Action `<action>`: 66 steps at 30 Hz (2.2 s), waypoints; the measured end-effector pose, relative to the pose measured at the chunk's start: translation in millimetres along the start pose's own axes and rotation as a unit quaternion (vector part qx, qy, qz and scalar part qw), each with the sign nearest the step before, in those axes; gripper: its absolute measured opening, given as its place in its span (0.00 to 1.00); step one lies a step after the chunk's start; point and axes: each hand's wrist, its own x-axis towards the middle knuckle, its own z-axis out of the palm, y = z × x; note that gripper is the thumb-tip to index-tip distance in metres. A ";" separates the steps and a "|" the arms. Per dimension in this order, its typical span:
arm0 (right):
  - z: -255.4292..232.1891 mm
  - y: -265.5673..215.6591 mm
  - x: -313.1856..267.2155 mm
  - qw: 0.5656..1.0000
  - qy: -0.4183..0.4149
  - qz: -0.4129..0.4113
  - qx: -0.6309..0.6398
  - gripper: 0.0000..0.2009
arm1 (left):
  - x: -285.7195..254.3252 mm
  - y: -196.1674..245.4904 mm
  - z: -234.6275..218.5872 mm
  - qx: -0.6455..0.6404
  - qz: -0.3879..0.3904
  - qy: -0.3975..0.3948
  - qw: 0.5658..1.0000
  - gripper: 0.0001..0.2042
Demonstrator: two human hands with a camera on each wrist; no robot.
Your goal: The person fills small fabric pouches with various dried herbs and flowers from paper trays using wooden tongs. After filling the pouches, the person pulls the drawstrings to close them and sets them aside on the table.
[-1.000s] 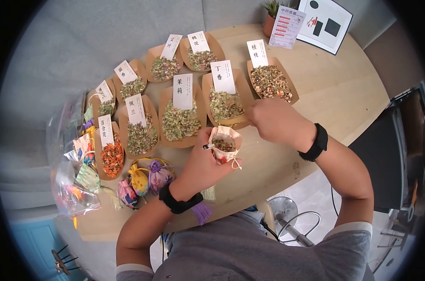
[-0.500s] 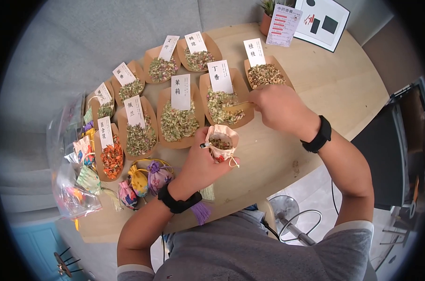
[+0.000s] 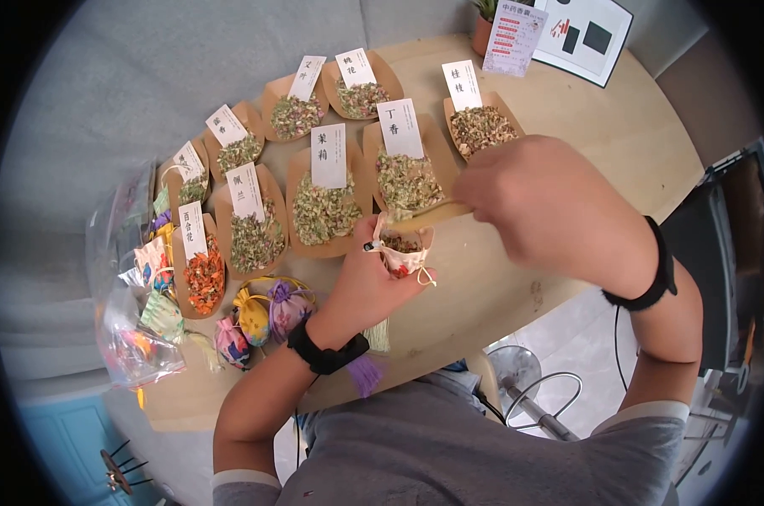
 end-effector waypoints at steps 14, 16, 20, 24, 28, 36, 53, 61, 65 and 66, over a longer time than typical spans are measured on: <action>50.9 54.0 8.7 0.986 -0.087 0.137 -0.036 0.05 | -9.4 0.2 -7.2 0.029 0.014 -0.007 0.999 0.38; 61.6 55.5 9.7 0.983 -0.126 0.130 -0.025 0.05 | -8.5 1.7 -7.2 0.016 0.012 -0.011 1.000 0.38; 76.7 52.0 10.1 0.981 -0.139 0.128 0.040 0.05 | -6.2 7.6 -7.4 0.004 0.009 -0.015 1.000 0.38; 85.3 44.4 7.8 0.982 -0.143 0.113 0.050 0.04 | -4.1 5.0 -6.6 0.064 0.045 -0.007 0.997 0.38; 99.7 37.0 4.8 0.993 -0.071 0.089 0.029 0.03 | -3.3 -0.2 -5.5 0.045 0.026 -0.016 0.999 0.39; 98.0 44.8 4.5 0.995 -0.031 0.093 0.017 0.05 | -4.1 0.2 -8.1 0.064 0.052 -0.015 0.996 0.39; 6.7 6.8 -9.4 0.999 0.014 0.028 0.033 0.04 | -3.8 10.9 -2.7 0.005 -0.001 0.010 1.000 0.38; 4.8 -5.5 -17.1 0.974 0.083 0.027 0.210 0.12 | -19.8 9.9 -8.1 0.042 0.090 0.050 0.994 0.32; 22.7 -24.7 -17.0 0.922 0.048 0.152 0.353 0.16 | -32.3 37.5 -19.8 -0.005 -0.020 0.088 0.996 0.28; 28.1 -30.4 -17.0 0.924 0.046 0.149 0.349 0.16 | -36.7 39.5 -19.4 -0.008 -0.017 0.093 0.996 0.28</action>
